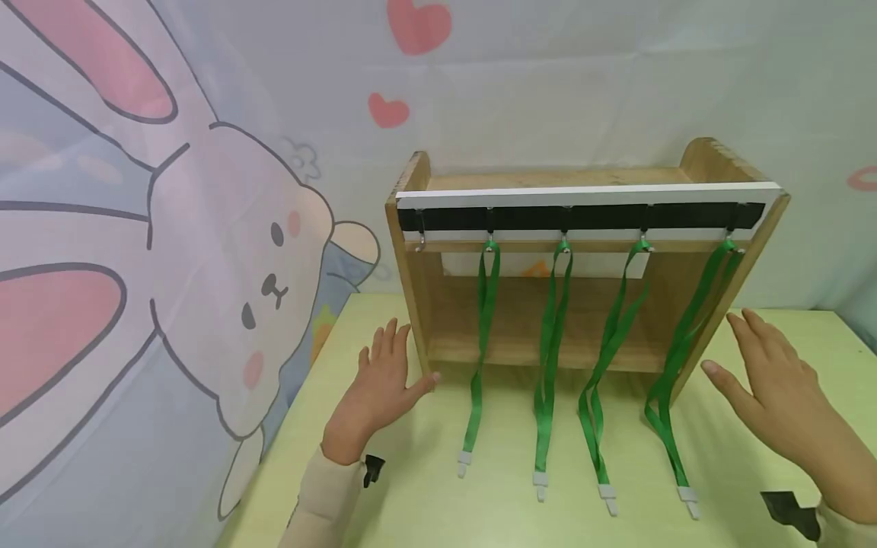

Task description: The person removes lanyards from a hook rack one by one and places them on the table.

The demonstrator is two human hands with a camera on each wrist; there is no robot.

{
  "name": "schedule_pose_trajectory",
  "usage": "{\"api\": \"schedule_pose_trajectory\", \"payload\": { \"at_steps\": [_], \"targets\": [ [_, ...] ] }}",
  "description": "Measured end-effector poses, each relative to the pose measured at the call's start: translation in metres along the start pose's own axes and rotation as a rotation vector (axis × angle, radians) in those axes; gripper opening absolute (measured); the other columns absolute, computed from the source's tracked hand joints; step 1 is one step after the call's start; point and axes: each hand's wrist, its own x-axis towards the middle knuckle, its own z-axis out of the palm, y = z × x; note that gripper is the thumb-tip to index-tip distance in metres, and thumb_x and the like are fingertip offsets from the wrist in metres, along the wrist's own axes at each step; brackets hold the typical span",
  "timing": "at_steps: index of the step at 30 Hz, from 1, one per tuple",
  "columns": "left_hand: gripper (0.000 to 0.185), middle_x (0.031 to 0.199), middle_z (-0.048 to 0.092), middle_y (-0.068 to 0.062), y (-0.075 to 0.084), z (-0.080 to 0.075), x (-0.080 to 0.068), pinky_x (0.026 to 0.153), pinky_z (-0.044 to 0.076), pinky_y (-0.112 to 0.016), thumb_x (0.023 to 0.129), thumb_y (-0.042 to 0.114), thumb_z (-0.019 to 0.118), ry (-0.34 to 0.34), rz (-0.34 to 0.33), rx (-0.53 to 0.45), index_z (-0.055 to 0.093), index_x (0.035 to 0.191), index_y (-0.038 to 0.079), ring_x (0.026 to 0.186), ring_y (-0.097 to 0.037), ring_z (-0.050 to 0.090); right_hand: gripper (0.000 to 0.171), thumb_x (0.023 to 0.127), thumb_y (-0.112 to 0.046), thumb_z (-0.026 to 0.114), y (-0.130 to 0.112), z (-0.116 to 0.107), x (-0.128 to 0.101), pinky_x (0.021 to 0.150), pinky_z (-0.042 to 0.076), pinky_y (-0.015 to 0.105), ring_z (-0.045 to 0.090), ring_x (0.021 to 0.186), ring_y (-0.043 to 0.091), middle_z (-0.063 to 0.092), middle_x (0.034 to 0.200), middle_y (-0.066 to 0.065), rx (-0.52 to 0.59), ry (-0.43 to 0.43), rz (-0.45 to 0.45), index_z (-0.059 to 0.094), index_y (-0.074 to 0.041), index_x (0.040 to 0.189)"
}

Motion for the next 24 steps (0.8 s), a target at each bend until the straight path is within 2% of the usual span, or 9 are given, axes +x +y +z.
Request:
{"api": "schedule_pose_trajectory", "payload": {
  "at_steps": [7,13,17,20,23,24],
  "targets": [
    [0.096,0.164,0.007,-0.03,-0.002,-0.011,0.006,0.116,0.014,-0.068,0.099,0.049,0.058,0.039,-0.015,-0.049,0.006,0.158,-0.007,0.15,-0.049,0.008,0.065,0.106,-0.019,0.051,-0.007,-0.008,0.009,0.096,0.017,0.085,0.02,0.132,0.069,0.019,0.153,0.042,0.092,0.1,-0.012,0.019,0.011,0.154],
    [0.095,0.165,0.004,-0.027,0.001,-0.021,0.017,0.116,0.019,-0.066,0.101,0.047,0.057,0.082,-0.006,-0.129,0.0,0.159,-0.003,0.151,-0.043,0.01,0.061,0.106,-0.017,0.053,-0.019,-0.016,0.018,0.103,0.017,0.079,0.023,0.134,0.065,0.025,0.149,0.041,0.155,0.193,-0.022,0.025,0.01,0.152],
    [0.094,0.165,0.003,-0.024,0.0,-0.024,0.022,0.116,0.023,-0.062,0.102,0.042,0.058,0.116,-0.022,-0.235,-0.004,0.159,-0.001,0.15,-0.042,0.013,0.053,0.104,-0.017,0.057,-0.027,-0.016,0.025,0.095,0.03,0.076,0.038,0.122,0.062,0.036,0.142,0.041,0.164,0.311,-0.043,0.039,0.012,0.145],
    [0.093,0.165,0.002,-0.023,-0.002,-0.026,0.027,0.116,0.025,-0.059,0.103,0.042,0.056,0.146,-0.031,-0.301,-0.007,0.159,0.002,0.15,-0.042,0.014,0.048,0.101,-0.015,0.063,-0.031,-0.015,0.03,0.101,0.041,0.044,0.047,0.111,0.057,0.046,0.135,0.038,0.158,0.42,-0.066,0.049,0.013,0.137],
    [0.092,0.166,0.001,-0.023,-0.003,-0.029,0.034,0.116,0.026,-0.059,0.103,0.042,0.055,0.175,-0.026,-0.347,-0.008,0.159,0.004,0.15,-0.042,0.016,0.044,0.098,-0.012,0.067,-0.033,-0.015,0.036,0.093,0.033,0.013,0.051,0.107,0.05,0.053,0.13,0.035,0.165,0.5,-0.08,0.054,0.013,0.132],
    [0.092,0.166,0.001,-0.023,-0.004,-0.03,0.037,0.116,0.026,-0.059,0.103,0.041,0.055,0.184,-0.023,-0.355,-0.007,0.16,0.004,0.149,-0.043,0.017,0.043,0.097,-0.011,0.068,-0.034,-0.015,0.037,0.09,0.028,0.006,0.054,0.11,0.041,0.055,0.128,0.033,0.169,0.521,-0.078,0.056,0.012,0.131]
  ]
}}
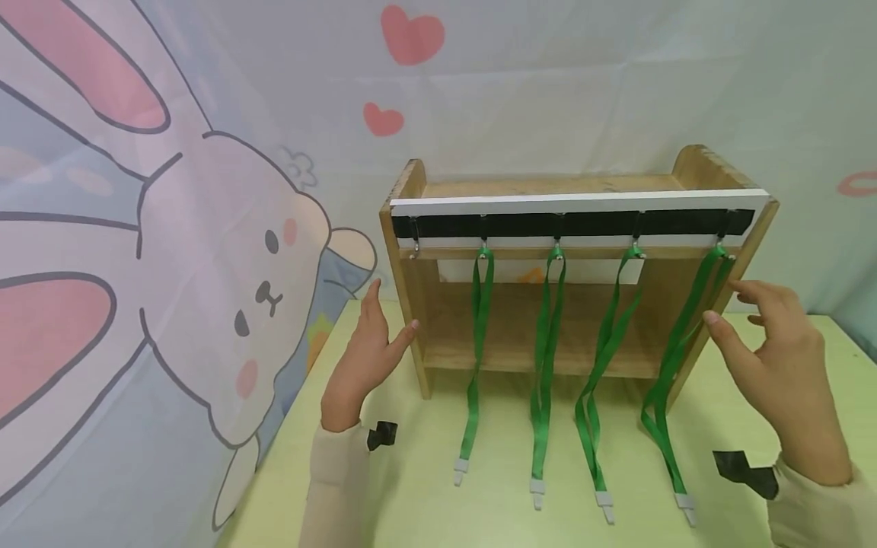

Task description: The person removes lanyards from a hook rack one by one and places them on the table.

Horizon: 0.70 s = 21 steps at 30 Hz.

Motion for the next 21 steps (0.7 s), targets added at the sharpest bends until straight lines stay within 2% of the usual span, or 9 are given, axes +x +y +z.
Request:
{"api": "schedule_pose_trajectory", "payload": {
  "at_steps": [2,4,6,8,11,12,16,21],
  "targets": [
    [0.091,0.166,0.001,-0.022,0.001,-0.001,0.005,0.116,0.026,-0.059,0.103,0.039,0.055,0.012,0.003,-0.019,-0.007,0.16,0.005,0.149,-0.043,0.019,0.042,0.094,-0.008,0.07,-0.002,0.001,0.003,0.088,0.029,0.003,0.056,0.112,0.018,0.058,0.123,0.032,0.009,0.035,0.0,0.058,0.012,0.129],
    [0.089,0.166,0.003,-0.021,0.001,-0.001,0.008,0.117,0.025,-0.059,0.103,0.035,0.056,0.026,0.006,-0.046,-0.005,0.16,0.005,0.148,-0.044,0.02,0.04,0.093,-0.005,0.071,-0.004,0.002,0.005,0.086,0.032,0.003,0.053,0.108,-0.003,0.062,0.118,0.031,0.024,0.068,0.002,0.06,0.011,0.127],
    [0.089,0.166,0.007,-0.02,0.001,0.0,0.011,0.115,0.027,-0.059,0.102,0.032,0.058,0.047,-0.002,-0.081,-0.005,0.16,0.006,0.147,-0.043,0.024,0.036,0.09,-0.001,0.073,-0.006,0.004,0.007,0.083,0.035,0.003,0.047,0.101,-0.019,0.068,0.111,0.015,0.046,0.099,0.006,0.063,0.011,0.123],
    [0.09,0.166,0.011,-0.02,0.001,0.002,0.012,0.113,0.031,-0.06,0.102,0.028,0.06,0.074,-0.004,-0.126,-0.006,0.16,0.008,0.145,-0.044,0.029,0.032,0.088,0.002,0.074,-0.007,0.006,0.01,0.08,0.038,0.002,0.051,0.096,-0.02,0.069,0.106,-0.005,0.077,0.115,0.016,0.065,0.012,0.118],
    [0.091,0.164,0.017,-0.02,-0.001,0.006,0.014,0.109,0.037,-0.061,0.101,0.025,0.062,0.112,0.0,-0.181,-0.007,0.159,0.011,0.141,-0.044,0.037,0.027,0.086,0.004,0.075,-0.009,0.009,0.014,0.076,0.04,0.002,0.054,0.087,-0.02,0.058,0.1,-0.031,0.108,0.123,0.043,0.067,0.012,0.111],
    [0.091,0.164,0.018,-0.02,-0.001,0.008,0.014,0.108,0.038,-0.061,0.101,0.024,0.062,0.119,0.007,-0.191,-0.007,0.159,0.012,0.139,-0.044,0.038,0.025,0.086,0.005,0.075,-0.009,0.01,0.015,0.075,0.041,0.002,0.054,0.086,-0.019,0.057,0.098,-0.035,0.118,0.121,0.052,0.068,0.012,0.109],
    [0.085,0.16,0.026,-0.023,-0.002,0.012,0.015,0.105,0.041,-0.063,0.101,0.018,0.062,0.152,0.053,-0.191,0.001,0.16,0.012,0.136,-0.045,0.043,0.021,0.084,0.006,0.077,-0.012,0.013,0.018,0.07,0.042,0.001,0.054,0.08,-0.019,0.056,0.089,-0.036,0.125,0.127,0.086,0.069,0.011,0.103],
    [0.078,0.154,0.038,-0.024,0.002,0.017,0.017,0.093,0.052,-0.059,0.099,0.008,0.063,0.201,0.107,-0.146,0.015,0.16,0.01,0.126,-0.044,0.054,0.017,0.083,0.005,0.079,-0.014,0.017,0.022,0.068,0.041,0.0,0.053,0.076,-0.019,0.054,0.082,-0.038,0.104,0.13,0.138,0.07,0.01,0.096]
  ]
}}
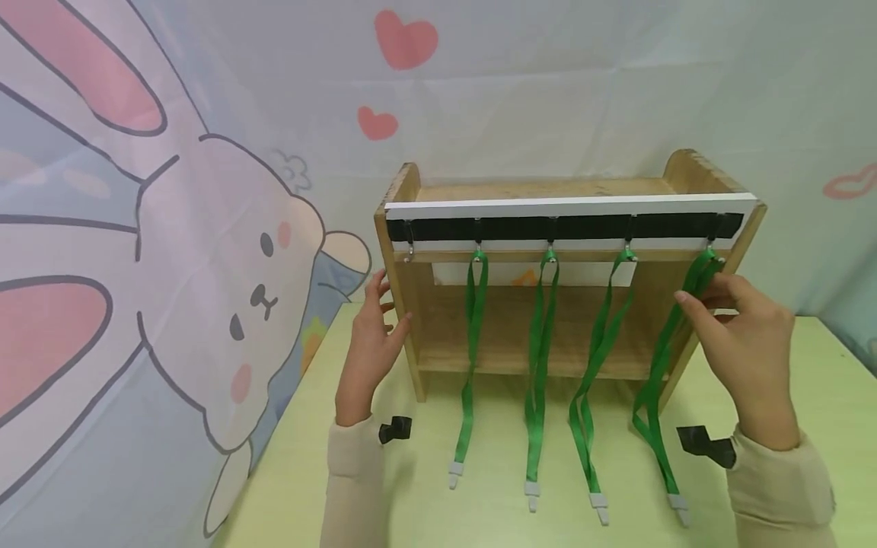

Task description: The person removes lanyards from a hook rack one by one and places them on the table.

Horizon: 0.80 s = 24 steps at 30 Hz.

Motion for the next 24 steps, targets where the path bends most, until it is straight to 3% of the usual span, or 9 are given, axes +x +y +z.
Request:
{"api": "schedule_pose_trajectory", "payload": {
  "at_steps": [5,9,15,19,24],
  "targets": [
    [0.083,0.152,0.038,-0.027,0.002,0.006,0.002,0.086,0.057,-0.054,0.096,-0.002,0.063,0.008,0.031,0.006,0.01,0.159,0.007,0.122,-0.046,0.056,0.012,0.083,0.004,0.079,-0.001,0.004,0.002,0.067,0.04,-0.001,0.051,0.073,-0.022,0.054,0.078,-0.034,-0.05,0.0,0.027,0.07,0.009,0.089],
    [0.086,0.15,0.036,-0.029,0.005,0.011,0.001,0.088,0.055,-0.056,0.094,-0.007,0.061,0.017,0.072,0.02,0.006,0.158,0.005,0.124,-0.049,0.053,0.012,0.084,0.004,0.078,-0.002,0.005,-0.001,0.067,0.039,-0.002,0.049,0.074,-0.024,0.055,0.079,-0.025,-0.079,0.019,0.033,0.071,0.009,0.09],
    [0.081,0.148,0.036,-0.033,0.005,0.015,0.0,0.092,0.052,-0.059,0.092,-0.013,0.058,0.05,0.147,0.088,0.009,0.156,-0.001,0.125,-0.051,0.052,0.014,0.083,0.006,0.077,-0.001,0.007,-0.005,0.067,0.038,-0.003,0.049,0.073,-0.026,0.057,0.08,-0.025,-0.09,0.06,0.052,0.073,0.009,0.096],
    [0.078,0.146,0.037,-0.031,0.005,0.015,0.001,0.094,0.05,-0.061,0.091,-0.014,0.055,0.079,0.181,0.129,0.011,0.155,-0.003,0.125,-0.05,0.051,0.012,0.085,0.007,0.075,-0.002,0.007,-0.003,0.068,0.039,-0.003,0.051,0.075,-0.026,0.056,0.082,-0.034,-0.064,0.062,0.035,0.073,0.009,0.096],
    [0.077,0.147,0.036,-0.03,0.004,0.017,0.0,0.095,0.05,-0.061,0.092,-0.014,0.054,0.069,0.165,0.128,0.011,0.155,-0.003,0.126,-0.049,0.05,0.012,0.086,0.007,0.073,-0.007,0.003,-0.001,0.068,0.04,-0.002,0.052,0.076,-0.025,0.052,0.084,-0.045,-0.034,0.071,0.035,0.072,0.011,0.097]
  ]
}}
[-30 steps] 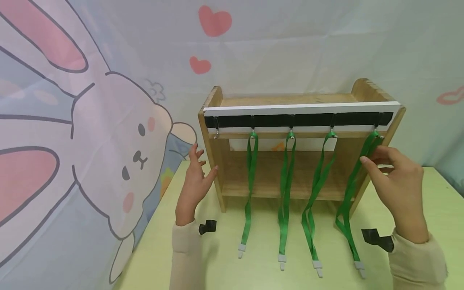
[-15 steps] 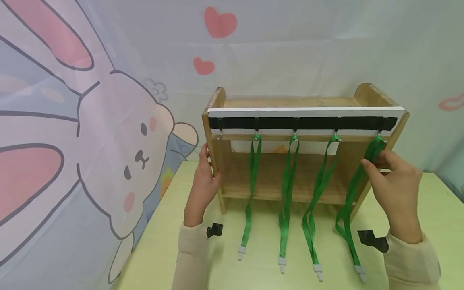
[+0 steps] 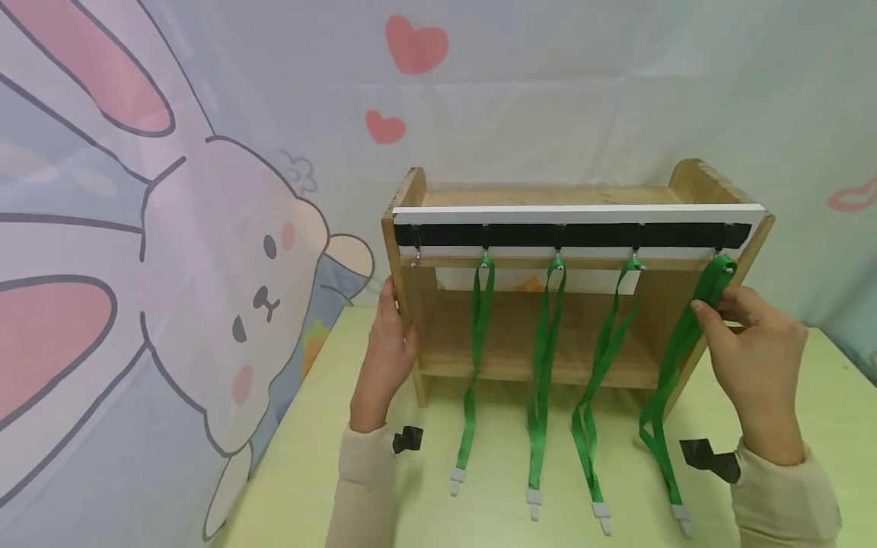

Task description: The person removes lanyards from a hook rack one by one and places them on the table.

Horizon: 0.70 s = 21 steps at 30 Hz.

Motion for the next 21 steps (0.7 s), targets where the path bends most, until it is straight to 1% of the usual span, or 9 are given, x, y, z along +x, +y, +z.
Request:
{"api": "schedule_pose_trajectory", "payload": {
  "at_steps": [3,6,10,12,16,18,21],
  "targets": [
    [0.077,0.147,0.036,-0.031,0.0,0.001,-0.001,0.094,0.05,-0.061,0.093,-0.014,0.054,-0.004,0.002,0.003,0.01,0.155,-0.004,0.126,-0.05,0.05,0.012,0.086,0.008,0.073,-0.003,-0.003,0.0,0.068,0.041,-0.002,0.053,0.077,-0.024,0.053,0.084,-0.046,0.011,0.002,-0.004,0.072,0.011,0.097],
    [0.076,0.145,0.037,-0.032,0.0,0.0,0.001,0.093,0.05,-0.062,0.092,-0.014,0.055,0.008,0.025,0.014,0.011,0.154,-0.005,0.125,-0.051,0.051,0.013,0.086,0.009,0.073,-0.004,-0.005,0.0,0.068,0.041,-0.001,0.054,0.077,-0.023,0.054,0.084,-0.045,0.026,0.0,-0.01,0.072,0.012,0.098],
    [0.075,0.144,0.038,-0.032,0.0,0.001,0.001,0.093,0.05,-0.062,0.091,-0.014,0.055,0.021,0.049,0.021,0.013,0.153,-0.007,0.124,-0.051,0.052,0.015,0.085,0.009,0.073,-0.001,-0.01,-0.004,0.068,0.043,0.001,0.056,0.076,-0.021,0.056,0.084,-0.042,0.048,-0.019,0.012,0.072,0.011,0.1],
    [0.075,0.143,0.038,-0.033,0.0,0.001,0.001,0.093,0.05,-0.062,0.091,-0.014,0.055,0.023,0.053,0.027,0.013,0.153,-0.007,0.123,-0.051,0.052,0.015,0.086,0.008,0.073,0.002,-0.012,-0.006,0.068,0.043,0.001,0.057,0.076,-0.02,0.057,0.083,-0.041,0.05,-0.045,0.033,0.072,0.011,0.1],
    [0.075,0.145,0.036,-0.033,-0.001,0.002,0.001,0.094,0.05,-0.062,0.092,-0.013,0.055,0.022,0.062,0.04,0.012,0.153,-0.009,0.124,-0.051,0.051,0.014,0.088,0.007,0.073,0.012,-0.02,-0.01,0.069,0.045,0.003,0.059,0.075,-0.016,0.059,0.08,-0.036,0.047,-0.124,0.108,0.071,0.01,0.101],
    [0.075,0.145,0.035,-0.033,-0.002,0.002,0.001,0.095,0.049,-0.062,0.092,-0.013,0.055,0.015,0.057,0.041,0.011,0.153,-0.008,0.125,-0.051,0.05,0.013,0.09,0.005,0.072,0.018,-0.024,-0.012,0.072,0.046,0.004,0.061,0.074,-0.014,0.062,0.078,-0.031,0.06,-0.171,0.153,0.07,0.009,0.102],
    [0.074,0.146,0.034,-0.033,-0.002,0.003,0.0,0.095,0.049,-0.062,0.093,-0.012,0.054,0.007,0.041,0.035,0.011,0.153,-0.008,0.126,-0.051,0.05,0.013,0.092,0.003,0.071,0.028,-0.029,-0.016,0.074,0.049,0.007,0.065,0.073,-0.008,0.067,0.079,-0.025,0.108,-0.229,0.214,0.069,0.008,0.103]
  ]
}}
